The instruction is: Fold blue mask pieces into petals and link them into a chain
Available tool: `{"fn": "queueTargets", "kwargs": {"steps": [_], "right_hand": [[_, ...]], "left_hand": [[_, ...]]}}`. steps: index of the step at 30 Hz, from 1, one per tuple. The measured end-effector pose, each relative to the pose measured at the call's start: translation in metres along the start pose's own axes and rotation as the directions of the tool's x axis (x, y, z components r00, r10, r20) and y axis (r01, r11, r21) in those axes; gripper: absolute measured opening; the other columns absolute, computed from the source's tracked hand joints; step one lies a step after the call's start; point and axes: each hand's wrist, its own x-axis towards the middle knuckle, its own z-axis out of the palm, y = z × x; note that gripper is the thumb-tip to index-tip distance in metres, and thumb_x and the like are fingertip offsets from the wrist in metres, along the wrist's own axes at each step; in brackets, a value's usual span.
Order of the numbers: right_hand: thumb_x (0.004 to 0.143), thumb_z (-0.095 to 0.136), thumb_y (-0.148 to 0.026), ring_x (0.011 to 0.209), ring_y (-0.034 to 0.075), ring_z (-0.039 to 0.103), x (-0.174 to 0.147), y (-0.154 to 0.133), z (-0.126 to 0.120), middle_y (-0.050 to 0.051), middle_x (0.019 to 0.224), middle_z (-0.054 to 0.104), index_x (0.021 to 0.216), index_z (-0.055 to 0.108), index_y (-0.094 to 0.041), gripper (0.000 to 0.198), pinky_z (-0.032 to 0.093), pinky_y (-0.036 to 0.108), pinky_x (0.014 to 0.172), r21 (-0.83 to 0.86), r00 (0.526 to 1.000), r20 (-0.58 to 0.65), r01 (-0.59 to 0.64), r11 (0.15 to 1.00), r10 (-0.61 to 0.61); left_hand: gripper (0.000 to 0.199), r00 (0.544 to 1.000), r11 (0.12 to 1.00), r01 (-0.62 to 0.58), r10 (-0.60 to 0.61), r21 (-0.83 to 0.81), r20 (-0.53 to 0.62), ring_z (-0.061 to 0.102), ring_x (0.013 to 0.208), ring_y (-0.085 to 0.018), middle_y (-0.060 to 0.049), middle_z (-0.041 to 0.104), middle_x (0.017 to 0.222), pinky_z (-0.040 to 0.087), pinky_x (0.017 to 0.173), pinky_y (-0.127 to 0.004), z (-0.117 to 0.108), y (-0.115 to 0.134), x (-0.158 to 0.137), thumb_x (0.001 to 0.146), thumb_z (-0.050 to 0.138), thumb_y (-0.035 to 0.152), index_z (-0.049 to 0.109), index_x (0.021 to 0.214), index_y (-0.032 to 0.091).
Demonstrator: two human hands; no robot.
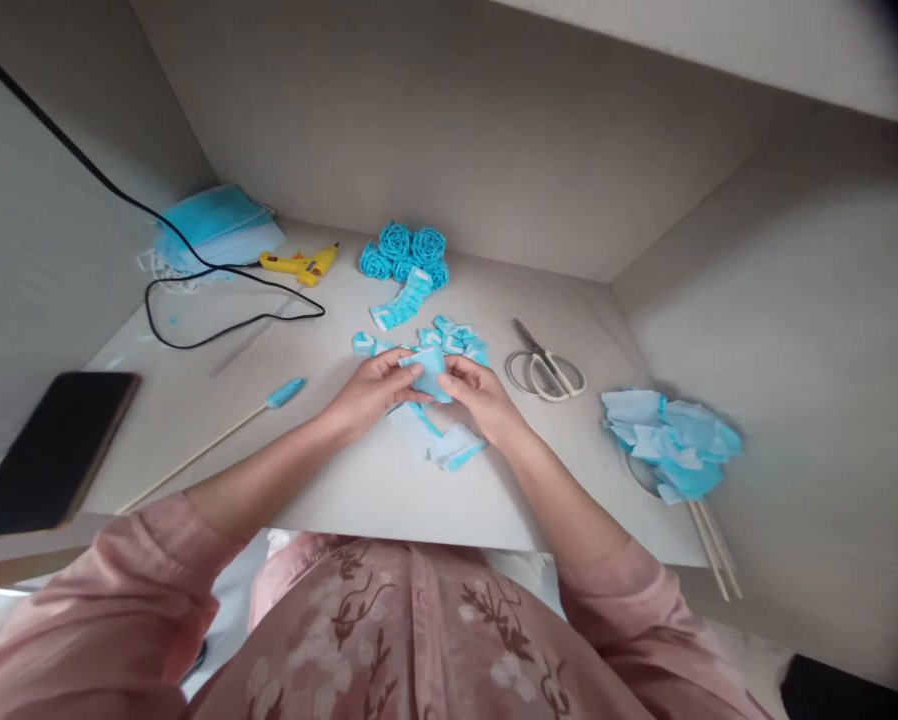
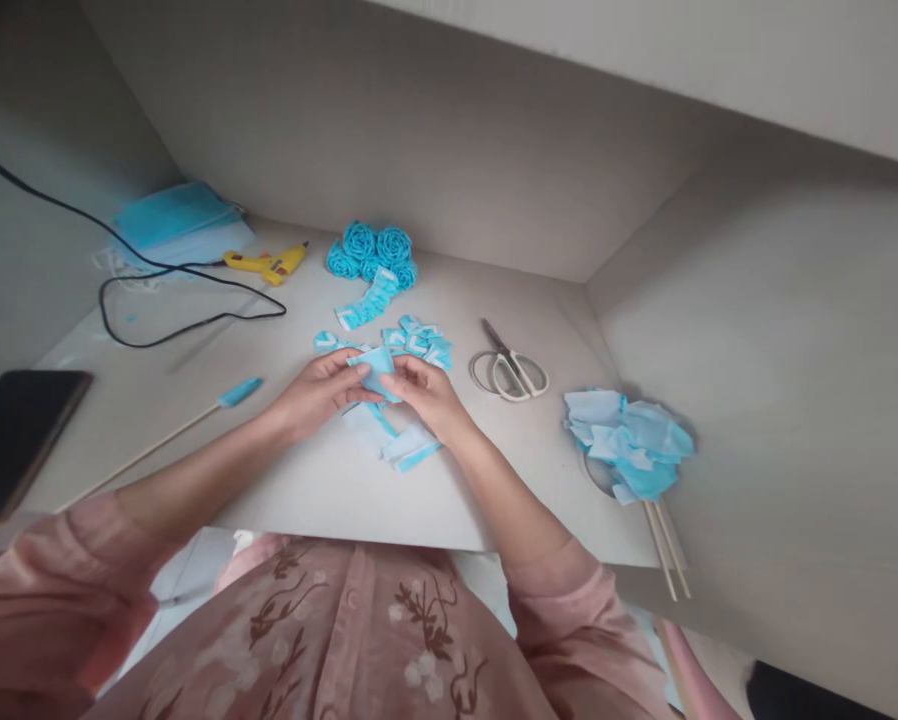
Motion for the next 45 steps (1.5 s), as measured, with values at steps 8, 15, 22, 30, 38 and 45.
{"fn": "queueTargets", "kwargs": {"steps": [8,15,22,30,38,45], "right_hand": [[0.072,0.081,-0.042,0.065,0.010,0.049,-0.0044,0.0014,0.0003,-0.004,0.069,0.058,0.074,0.064,-0.020,0.027,0.040,0.025,0.065,-0.052,0.995,-0.073,0.057,0.997,-0.061],[0.073,0.079,-0.046,0.055,0.009,0.042,-0.0026,0.0053,-0.0001,-0.007,0.062,0.050,0.075,0.060,-0.022,0.031,0.036,0.024,0.055,0.086,0.991,-0.131,0.025,0.996,-0.013],[0.069,0.084,-0.040,0.061,0.009,0.047,-0.0019,0.0083,-0.0004,-0.005,0.067,0.055,0.076,0.065,-0.022,0.027,0.039,0.024,0.061,0.138,0.985,-0.172,0.054,0.989,-0.030],[0.078,0.075,-0.046,0.070,0.013,0.051,-0.0036,0.0041,-0.0019,-0.002,0.076,0.061,0.080,0.070,-0.022,0.024,0.042,0.027,0.070,-0.013,0.989,-0.129,0.069,0.998,-0.070],[0.076,0.075,-0.047,0.067,0.013,0.046,-0.0054,0.0026,-0.0001,-0.002,0.070,0.057,0.075,0.067,-0.022,0.027,0.038,0.027,0.065,-0.151,0.969,-0.190,0.130,0.980,-0.158],[0.077,0.075,-0.045,0.063,0.012,0.043,-0.0053,0.0064,0.0000,-0.003,0.066,0.053,0.072,0.065,-0.021,0.026,0.036,0.028,0.064,-0.112,0.967,-0.205,0.133,0.985,-0.154]], "left_hand": [[0.034,0.999,0.999,0.024,-0.025,0.041,0.031,0.067,0.078,-0.014,-0.003,0.070,0.086,0.059,0.076,-0.030,-0.0017,-0.0051,0.0001,0.071,0.084,0.035,0.065,0.087,0.012],[0.037,0.999,0.999,0.033,-0.032,0.012,-0.040,0.066,0.073,-0.015,-0.004,0.067,0.076,0.060,0.074,-0.033,-0.0011,-0.0003,-0.0007,0.071,0.083,0.041,0.066,0.081,0.010],[0.030,0.996,0.999,-0.021,0.024,0.042,-0.085,0.065,0.072,-0.014,-0.003,0.066,0.077,0.061,0.076,-0.033,0.0009,0.0005,-0.0026,0.073,0.080,0.038,0.068,0.078,0.011],[0.035,0.996,0.972,-0.067,0.079,0.227,-0.044,0.063,0.073,-0.014,0.000,0.063,0.078,0.060,0.074,-0.033,0.0012,-0.0017,-0.0020,0.073,0.076,0.045,0.065,0.084,0.013],[0.037,0.997,0.977,-0.073,0.071,0.201,0.016,0.063,0.070,-0.014,0.000,0.060,0.074,0.060,0.065,-0.031,0.0002,0.0011,-0.0043,0.079,0.069,0.050,0.062,0.085,0.014],[0.032,0.989,0.942,-0.114,0.138,0.314,-0.056,0.053,0.048,-0.007,0.001,0.061,0.062,0.043,0.048,-0.019,-0.0027,0.0045,-0.0031,0.077,0.074,0.044,0.064,0.075,0.014]]}}
